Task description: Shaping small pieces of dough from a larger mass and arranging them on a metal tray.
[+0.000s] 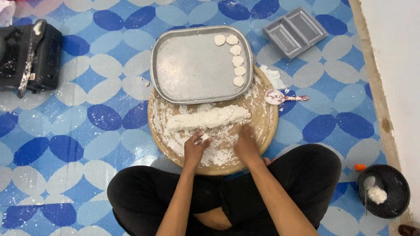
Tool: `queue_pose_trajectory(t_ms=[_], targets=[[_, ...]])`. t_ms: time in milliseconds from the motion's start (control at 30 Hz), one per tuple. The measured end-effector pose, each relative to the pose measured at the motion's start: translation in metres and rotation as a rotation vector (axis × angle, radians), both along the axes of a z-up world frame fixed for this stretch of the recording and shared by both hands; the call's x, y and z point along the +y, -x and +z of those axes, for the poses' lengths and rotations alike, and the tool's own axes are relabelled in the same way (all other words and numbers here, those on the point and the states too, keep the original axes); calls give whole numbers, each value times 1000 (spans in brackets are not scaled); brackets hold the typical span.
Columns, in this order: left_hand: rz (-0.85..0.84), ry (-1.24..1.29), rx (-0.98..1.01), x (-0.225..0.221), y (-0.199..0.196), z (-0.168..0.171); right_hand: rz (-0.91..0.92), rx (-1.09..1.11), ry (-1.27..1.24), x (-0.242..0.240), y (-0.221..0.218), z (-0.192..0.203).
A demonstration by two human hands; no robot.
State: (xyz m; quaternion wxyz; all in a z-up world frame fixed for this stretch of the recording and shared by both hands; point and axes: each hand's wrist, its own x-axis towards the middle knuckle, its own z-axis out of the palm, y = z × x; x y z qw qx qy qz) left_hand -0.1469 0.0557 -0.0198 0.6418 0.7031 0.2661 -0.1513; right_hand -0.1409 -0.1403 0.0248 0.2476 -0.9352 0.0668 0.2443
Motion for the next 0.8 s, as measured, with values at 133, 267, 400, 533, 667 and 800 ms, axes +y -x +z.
queue_pose_trajectory(t_ms=[133, 267, 400, 533, 667, 800], targets=[[-156, -205, -29, -10, 9, 25, -19, -3, 102, -7, -9, -32], [-473, -646, -238, -15, 18, -25, 105, 40, -54, 10, 4, -19], [-587, -556, -279, -14, 17, -36, 297, 55, -186, 21, 15, 27], [-509, -490, -307, -11, 20, -22, 194, -11, -132, 12, 8, -2], [-560, -698, -324, -13, 14, -31, 349, -49, -96, 18, 8, -29], [-562, -854, -336, -3, 12, -39, 376, -64, -114, 17, 6, -15]])
